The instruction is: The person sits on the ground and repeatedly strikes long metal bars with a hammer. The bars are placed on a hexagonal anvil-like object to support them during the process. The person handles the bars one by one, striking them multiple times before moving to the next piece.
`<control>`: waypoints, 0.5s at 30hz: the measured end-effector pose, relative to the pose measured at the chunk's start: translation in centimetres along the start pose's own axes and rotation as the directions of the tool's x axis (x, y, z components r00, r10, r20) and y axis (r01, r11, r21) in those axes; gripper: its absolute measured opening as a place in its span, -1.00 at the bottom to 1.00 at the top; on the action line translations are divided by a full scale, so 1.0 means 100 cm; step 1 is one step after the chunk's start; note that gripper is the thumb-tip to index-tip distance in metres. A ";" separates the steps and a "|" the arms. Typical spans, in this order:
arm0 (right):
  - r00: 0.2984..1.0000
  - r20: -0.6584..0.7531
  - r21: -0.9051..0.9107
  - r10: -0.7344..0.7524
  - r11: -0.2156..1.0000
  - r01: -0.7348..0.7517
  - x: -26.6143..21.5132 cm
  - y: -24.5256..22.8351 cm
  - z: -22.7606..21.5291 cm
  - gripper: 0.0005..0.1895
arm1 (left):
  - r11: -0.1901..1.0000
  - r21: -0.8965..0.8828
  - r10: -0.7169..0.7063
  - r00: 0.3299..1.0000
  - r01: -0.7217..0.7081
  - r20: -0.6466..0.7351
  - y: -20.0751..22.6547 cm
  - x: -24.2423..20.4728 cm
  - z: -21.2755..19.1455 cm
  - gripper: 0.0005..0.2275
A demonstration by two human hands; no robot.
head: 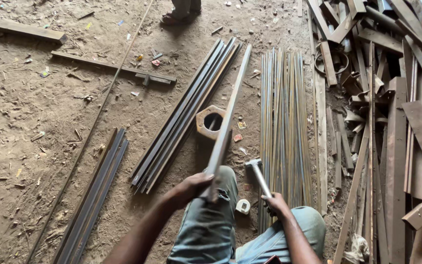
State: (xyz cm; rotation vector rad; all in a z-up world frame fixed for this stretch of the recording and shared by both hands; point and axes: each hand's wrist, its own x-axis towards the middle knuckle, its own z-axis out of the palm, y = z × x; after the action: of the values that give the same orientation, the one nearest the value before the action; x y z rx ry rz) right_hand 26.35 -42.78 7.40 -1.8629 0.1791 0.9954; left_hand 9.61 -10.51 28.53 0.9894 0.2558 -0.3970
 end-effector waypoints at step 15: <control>1.000 -0.021 -0.055 0.008 0.998 -0.009 0.019 0.022 -0.003 -0.60 | 0.784 -0.539 0.592 0.633 -0.309 0.499 0.072 0.104 0.154 -0.32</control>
State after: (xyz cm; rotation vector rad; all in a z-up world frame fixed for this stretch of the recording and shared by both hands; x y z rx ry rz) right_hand 26.60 -43.61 4.57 -1.9239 0.1733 0.9961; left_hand 22.62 -22.20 38.09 0.4170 -0.5467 -0.1717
